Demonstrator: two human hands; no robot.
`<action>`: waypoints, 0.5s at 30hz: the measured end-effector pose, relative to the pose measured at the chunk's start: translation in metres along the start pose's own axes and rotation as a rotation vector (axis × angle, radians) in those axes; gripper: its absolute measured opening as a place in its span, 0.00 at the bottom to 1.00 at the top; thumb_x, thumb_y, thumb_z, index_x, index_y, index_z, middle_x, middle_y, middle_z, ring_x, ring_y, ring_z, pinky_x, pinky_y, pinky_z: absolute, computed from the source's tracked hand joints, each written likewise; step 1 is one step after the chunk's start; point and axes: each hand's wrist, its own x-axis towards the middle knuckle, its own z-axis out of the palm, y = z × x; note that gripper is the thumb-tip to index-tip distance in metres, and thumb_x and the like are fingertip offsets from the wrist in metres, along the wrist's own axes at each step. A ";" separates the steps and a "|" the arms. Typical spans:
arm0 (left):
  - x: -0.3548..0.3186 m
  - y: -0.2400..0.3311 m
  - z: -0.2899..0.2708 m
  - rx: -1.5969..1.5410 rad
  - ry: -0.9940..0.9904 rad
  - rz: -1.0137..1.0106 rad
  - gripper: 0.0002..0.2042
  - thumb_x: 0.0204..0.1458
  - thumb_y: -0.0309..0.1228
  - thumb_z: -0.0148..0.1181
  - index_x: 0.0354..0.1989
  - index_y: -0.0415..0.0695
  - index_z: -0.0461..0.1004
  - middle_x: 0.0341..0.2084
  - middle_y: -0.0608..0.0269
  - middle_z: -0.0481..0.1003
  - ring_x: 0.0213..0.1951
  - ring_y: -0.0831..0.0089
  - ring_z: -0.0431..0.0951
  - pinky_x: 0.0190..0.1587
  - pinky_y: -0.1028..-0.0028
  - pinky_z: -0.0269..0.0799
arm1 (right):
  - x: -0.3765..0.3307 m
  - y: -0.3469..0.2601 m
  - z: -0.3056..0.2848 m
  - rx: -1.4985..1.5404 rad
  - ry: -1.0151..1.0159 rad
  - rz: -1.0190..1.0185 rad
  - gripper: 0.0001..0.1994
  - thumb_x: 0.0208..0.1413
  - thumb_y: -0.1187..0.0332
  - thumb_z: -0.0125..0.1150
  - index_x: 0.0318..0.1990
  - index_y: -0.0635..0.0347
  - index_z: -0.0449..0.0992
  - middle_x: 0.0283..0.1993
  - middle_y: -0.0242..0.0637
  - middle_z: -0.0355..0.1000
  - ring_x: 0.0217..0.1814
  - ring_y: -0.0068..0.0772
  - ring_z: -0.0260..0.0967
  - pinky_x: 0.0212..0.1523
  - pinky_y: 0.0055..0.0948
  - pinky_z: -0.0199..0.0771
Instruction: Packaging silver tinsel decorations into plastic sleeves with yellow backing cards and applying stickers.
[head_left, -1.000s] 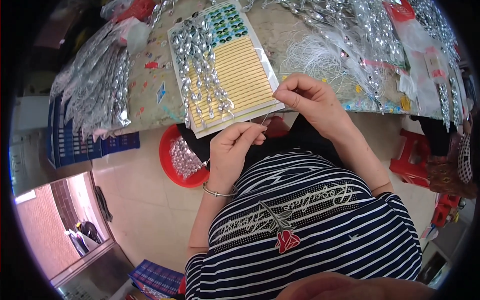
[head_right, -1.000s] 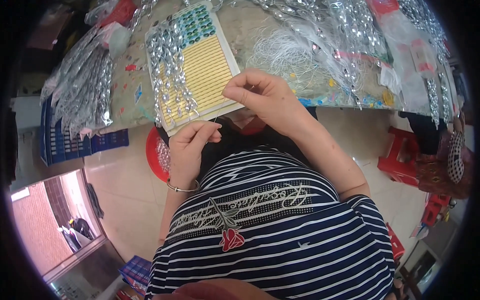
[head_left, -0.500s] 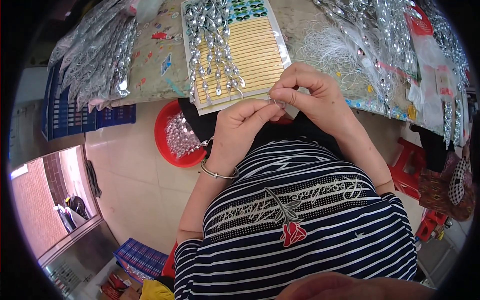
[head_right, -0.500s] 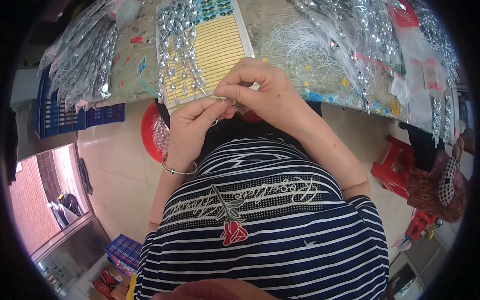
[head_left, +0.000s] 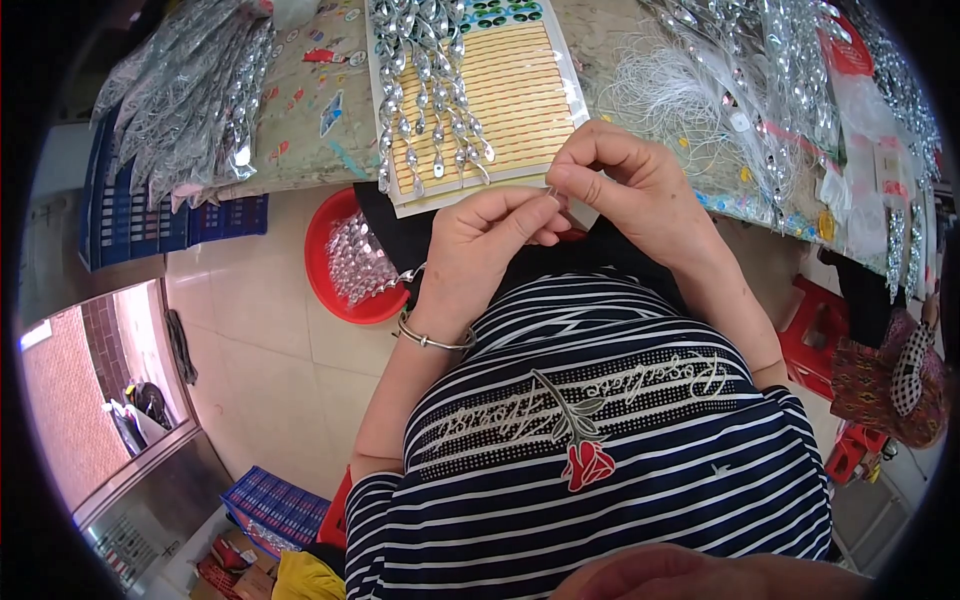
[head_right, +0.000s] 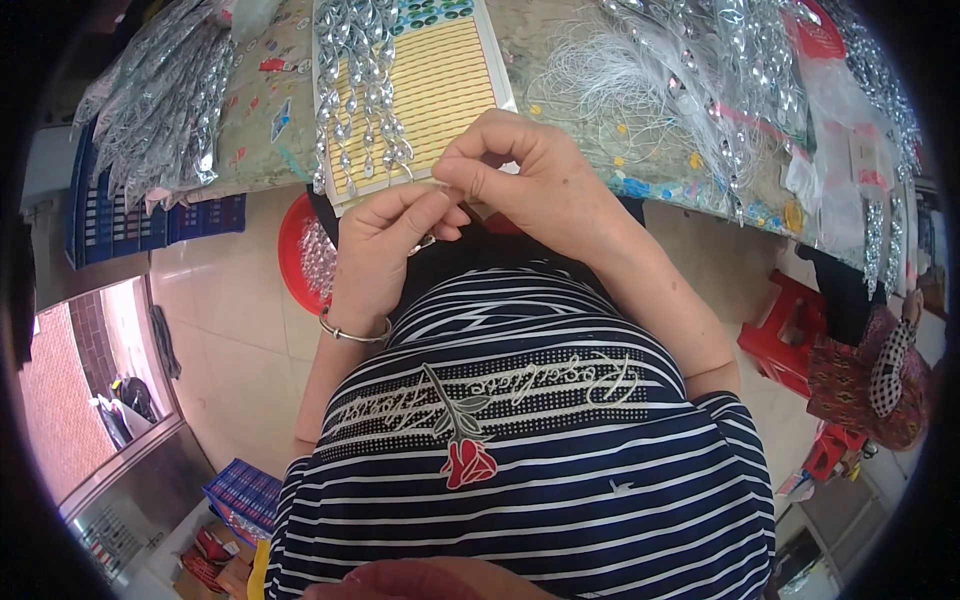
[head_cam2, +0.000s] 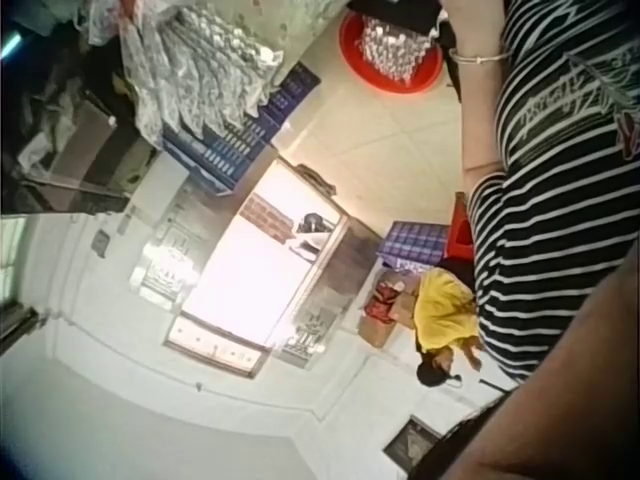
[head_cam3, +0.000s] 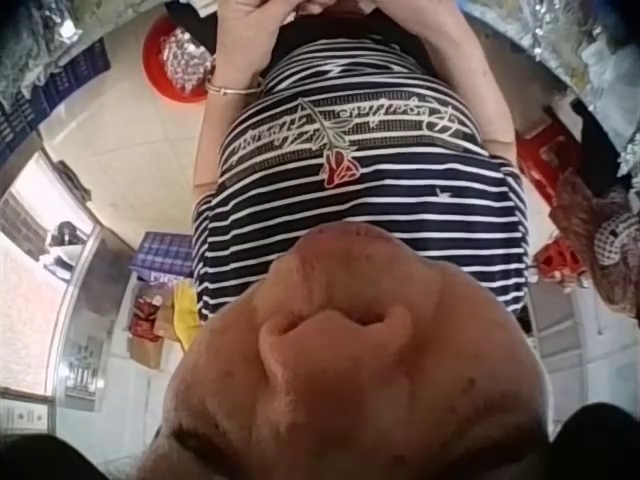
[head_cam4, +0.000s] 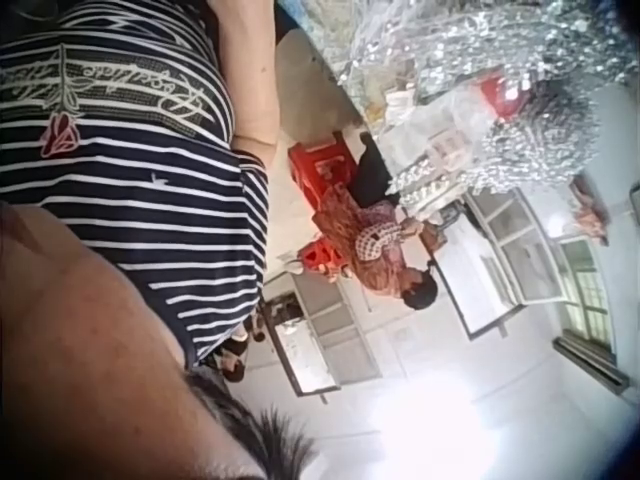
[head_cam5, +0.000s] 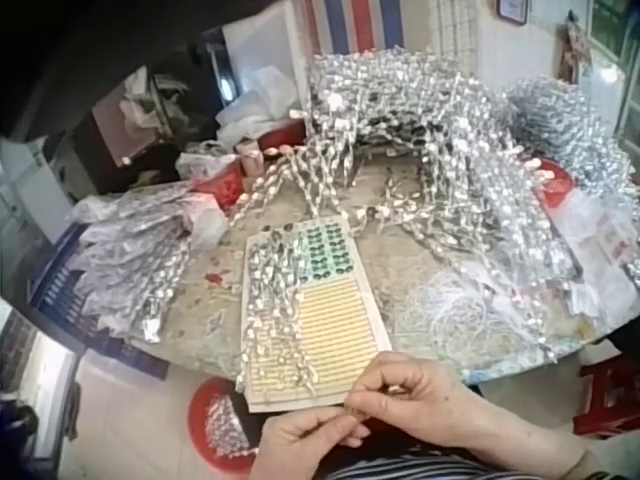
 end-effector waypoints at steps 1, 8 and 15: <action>0.000 0.000 0.002 -0.083 0.058 -0.004 0.08 0.56 0.25 0.57 0.40 0.35 0.77 0.28 0.60 0.78 0.27 0.81 0.74 0.32 0.83 0.70 | 0.000 0.002 0.000 0.032 0.025 -0.053 0.07 0.55 0.69 0.62 0.33 0.64 0.78 0.29 0.27 0.68 0.28 0.14 0.65 0.28 0.16 0.66; 0.002 -0.001 0.003 -0.098 0.119 0.063 0.07 0.54 0.25 0.60 0.39 0.37 0.78 0.25 0.66 0.75 0.21 0.89 0.60 0.23 0.87 0.51 | -0.001 0.004 0.001 -0.015 0.050 -0.135 0.06 0.57 0.70 0.61 0.35 0.63 0.78 0.29 0.27 0.69 0.28 0.14 0.65 0.28 0.15 0.66; 0.003 -0.003 0.002 -0.106 0.160 0.081 0.06 0.54 0.25 0.59 0.38 0.37 0.78 0.23 0.69 0.74 0.21 0.89 0.60 0.24 0.87 0.52 | -0.008 0.003 -0.003 0.208 0.068 0.119 0.09 0.62 0.68 0.54 0.39 0.64 0.78 0.37 0.27 0.70 0.42 0.18 0.66 0.47 0.20 0.64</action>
